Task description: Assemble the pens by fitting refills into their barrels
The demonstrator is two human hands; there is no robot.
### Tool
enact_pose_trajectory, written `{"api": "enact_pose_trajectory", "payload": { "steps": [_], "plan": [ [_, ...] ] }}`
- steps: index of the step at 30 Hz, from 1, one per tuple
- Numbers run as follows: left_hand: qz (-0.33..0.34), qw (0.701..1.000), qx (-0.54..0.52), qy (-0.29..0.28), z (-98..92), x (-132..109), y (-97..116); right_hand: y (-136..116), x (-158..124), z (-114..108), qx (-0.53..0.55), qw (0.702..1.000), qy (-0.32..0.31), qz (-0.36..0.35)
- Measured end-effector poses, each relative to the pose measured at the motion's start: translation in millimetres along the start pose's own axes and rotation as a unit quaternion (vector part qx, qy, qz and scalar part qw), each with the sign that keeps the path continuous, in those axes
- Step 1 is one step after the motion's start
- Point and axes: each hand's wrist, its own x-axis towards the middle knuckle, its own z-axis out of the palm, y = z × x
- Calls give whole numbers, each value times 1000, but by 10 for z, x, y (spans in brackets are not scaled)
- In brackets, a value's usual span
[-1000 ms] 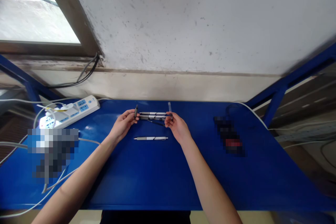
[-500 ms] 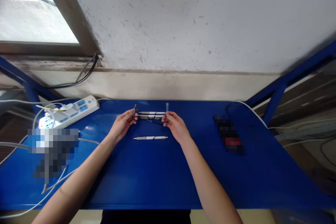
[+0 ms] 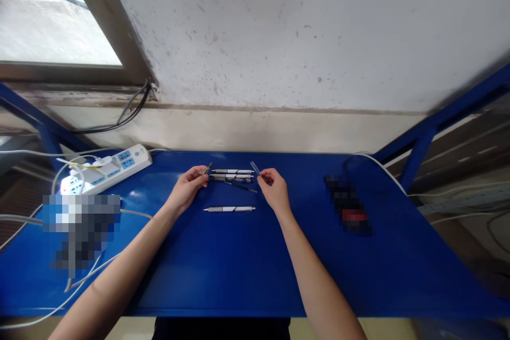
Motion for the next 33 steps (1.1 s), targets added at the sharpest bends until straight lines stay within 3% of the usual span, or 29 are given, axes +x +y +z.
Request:
{"api": "enact_pose_trajectory", "payload": {
  "steps": [3,9,12,17,19,22,26,33],
  "plan": [
    [-4,1000,15,-5,0,1,-2,89,23,-40,-131,989,36,-51],
    [-10,1000,16,-6,-3,2,-13,210,26,-80,-323,940,59,-94],
    [-15,1000,21,-10,3,-6,-7,231,10,-80,-359,927,66,-88],
    [-16,999,41,-12,20,-20,12,159,5,-75,-337,932,68,-118],
    [-19,999,45,-10,22,-20,17,75,-11,-54,-300,940,43,-159],
    [-21,999,42,-7,18,-16,15,-55,-69,4,-240,946,-45,-214],
    [-18,999,40,-11,16,-14,1,-112,-140,73,-245,927,-141,-247],
    [29,998,44,-33,35,-23,-15,-70,-132,98,-236,923,-185,-242]
  ]
}}
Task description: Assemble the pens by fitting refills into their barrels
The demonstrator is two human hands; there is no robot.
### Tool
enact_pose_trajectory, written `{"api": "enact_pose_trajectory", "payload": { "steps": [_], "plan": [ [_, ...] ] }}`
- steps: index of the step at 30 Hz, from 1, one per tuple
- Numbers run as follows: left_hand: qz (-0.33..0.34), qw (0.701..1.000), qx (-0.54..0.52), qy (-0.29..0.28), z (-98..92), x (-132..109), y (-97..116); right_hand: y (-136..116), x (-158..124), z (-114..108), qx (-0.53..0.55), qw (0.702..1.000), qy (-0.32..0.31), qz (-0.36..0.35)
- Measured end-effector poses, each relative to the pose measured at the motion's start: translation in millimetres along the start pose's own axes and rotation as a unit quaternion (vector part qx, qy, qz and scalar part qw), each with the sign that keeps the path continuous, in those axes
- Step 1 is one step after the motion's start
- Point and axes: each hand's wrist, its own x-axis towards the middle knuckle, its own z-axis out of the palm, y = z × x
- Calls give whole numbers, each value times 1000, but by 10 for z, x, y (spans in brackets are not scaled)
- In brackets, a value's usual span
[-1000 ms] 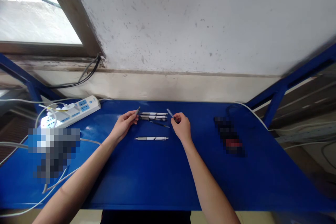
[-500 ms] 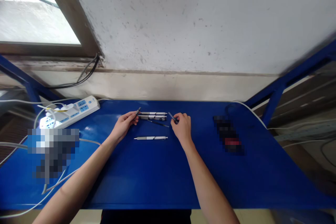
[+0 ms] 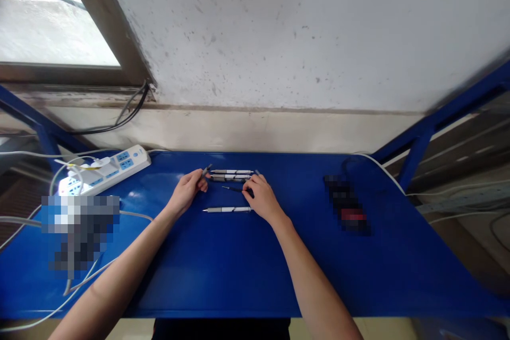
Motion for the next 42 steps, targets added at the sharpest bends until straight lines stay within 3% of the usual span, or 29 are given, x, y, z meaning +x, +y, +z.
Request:
{"api": "enact_pose_trajectory", "payload": {
  "steps": [5,11,22,25,29,32,36,42],
  "plan": [
    [6,1000,27,1,11,-14,43,-41,15,-28,98,994,21,50],
    [10,998,57,-27,66,-54,133,-64,23,-68,268,956,7,120],
    [18,994,100,-41,60,-58,124,-53,32,-65,269,955,-2,125],
    [20,993,109,-28,45,-57,133,-28,39,-80,339,928,27,149],
    [28,994,100,-18,21,-60,145,-25,48,-110,471,861,69,179],
    [30,994,103,-17,12,-71,157,-53,55,-123,513,831,95,195],
    [31,994,108,-7,13,-76,171,-92,67,-138,534,814,111,201],
    [35,995,89,-8,2,-59,144,-108,74,-140,535,813,116,198]
  ]
}}
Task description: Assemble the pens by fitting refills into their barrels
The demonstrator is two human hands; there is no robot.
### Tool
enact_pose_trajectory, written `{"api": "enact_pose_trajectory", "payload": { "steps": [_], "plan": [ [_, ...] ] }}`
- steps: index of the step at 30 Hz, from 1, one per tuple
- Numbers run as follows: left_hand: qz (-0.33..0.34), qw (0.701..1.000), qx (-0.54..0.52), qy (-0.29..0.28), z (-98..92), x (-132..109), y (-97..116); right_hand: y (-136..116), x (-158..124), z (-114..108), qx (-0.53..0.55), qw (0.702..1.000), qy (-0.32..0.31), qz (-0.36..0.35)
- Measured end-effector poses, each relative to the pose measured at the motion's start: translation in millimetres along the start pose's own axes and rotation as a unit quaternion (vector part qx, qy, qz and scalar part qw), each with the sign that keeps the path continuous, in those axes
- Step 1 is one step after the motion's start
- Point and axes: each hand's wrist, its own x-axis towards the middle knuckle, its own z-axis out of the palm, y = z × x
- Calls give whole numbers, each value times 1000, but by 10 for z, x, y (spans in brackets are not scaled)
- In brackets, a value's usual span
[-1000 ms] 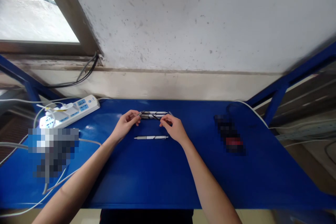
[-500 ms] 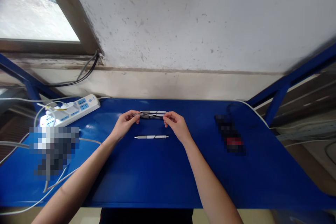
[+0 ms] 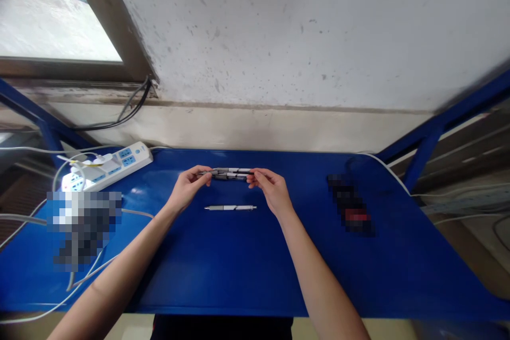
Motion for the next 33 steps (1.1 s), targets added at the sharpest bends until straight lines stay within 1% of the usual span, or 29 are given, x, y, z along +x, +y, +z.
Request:
{"api": "enact_pose_trajectory", "payload": {
  "steps": [7,16,19,23,25,27,29,30,32,33],
  "plan": [
    [-3,1000,-5,-3,1,3,-27,-6,-8,13,0,1000,-8,2],
    [-5,1000,15,-16,11,-17,3,5,-28,60,-1,1000,-10,10],
    [-11,999,29,-42,75,-52,35,82,-64,134,-38,999,-14,4],
    [-6,996,33,-79,159,-91,66,175,-121,258,-117,991,-66,4],
    [-6,996,34,-77,159,-88,65,172,-121,268,-145,987,-74,-3],
    [-9,997,34,-66,131,-72,51,139,-93,212,-179,982,-52,-24],
    [-11,998,30,-48,92,-49,26,100,-43,91,-246,967,2,-64],
    [-10,999,27,-41,74,-39,12,88,-16,13,-299,948,52,-98],
    [-9,999,21,-31,50,-23,-13,88,34,-151,-415,889,125,-150],
    [-9,999,18,-29,45,-18,-22,99,52,-228,-469,857,141,-161]
  ]
}}
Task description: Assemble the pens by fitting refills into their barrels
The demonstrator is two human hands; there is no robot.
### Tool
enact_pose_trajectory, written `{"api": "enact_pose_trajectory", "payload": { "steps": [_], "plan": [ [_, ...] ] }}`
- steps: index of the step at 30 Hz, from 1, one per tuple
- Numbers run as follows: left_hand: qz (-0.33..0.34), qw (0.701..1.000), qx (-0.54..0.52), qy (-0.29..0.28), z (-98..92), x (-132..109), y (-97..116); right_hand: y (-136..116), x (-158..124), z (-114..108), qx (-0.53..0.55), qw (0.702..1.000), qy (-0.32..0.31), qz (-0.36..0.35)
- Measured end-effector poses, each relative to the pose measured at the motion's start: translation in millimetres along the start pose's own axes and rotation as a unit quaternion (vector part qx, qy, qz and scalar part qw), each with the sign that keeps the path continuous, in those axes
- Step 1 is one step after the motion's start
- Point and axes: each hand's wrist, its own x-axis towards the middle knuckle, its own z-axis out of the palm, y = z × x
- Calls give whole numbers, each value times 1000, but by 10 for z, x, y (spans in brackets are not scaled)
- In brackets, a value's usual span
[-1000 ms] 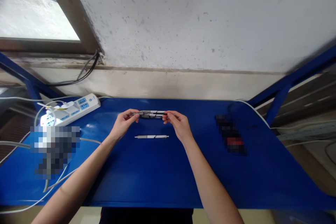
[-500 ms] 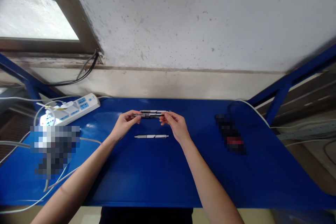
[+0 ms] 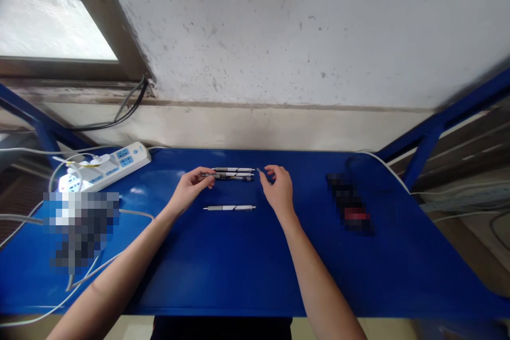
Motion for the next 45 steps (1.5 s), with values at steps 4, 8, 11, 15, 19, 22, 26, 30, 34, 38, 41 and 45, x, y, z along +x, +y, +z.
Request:
{"api": "enact_pose_trajectory", "payload": {
  "steps": [4,8,11,15,19,22,26,30,34,38,41,45],
  "plan": [
    [-7,1000,-18,2,7,4,2,197,30,-46,-123,992,-11,4],
    [-8,1000,-27,12,9,4,28,168,75,-82,46,995,-33,78],
    [-6,999,-32,20,-2,8,31,55,102,-94,282,942,-85,161],
    [-3,999,-37,31,-19,18,14,-80,80,-71,424,878,-119,189],
    [-2,999,-41,33,-28,26,0,-145,47,-48,436,871,-137,178],
    [-2,999,-41,31,-30,29,-4,-169,32,-36,430,872,-155,173],
    [-2,999,-33,30,-30,28,-2,-189,14,-16,419,876,-170,168],
    [-8,999,-30,27,-26,24,1,-192,-3,-2,406,882,-174,164],
    [-12,999,-29,17,-16,20,8,-216,-13,-20,407,882,-181,154],
    [-11,999,-28,10,11,12,11,-287,-54,-10,431,867,-213,130],
    [-4,1000,-13,-3,39,-2,14,-340,-118,63,434,858,-251,108],
    [-12,999,36,-14,53,-28,37,-359,-182,168,429,856,-263,115]
  ]
}}
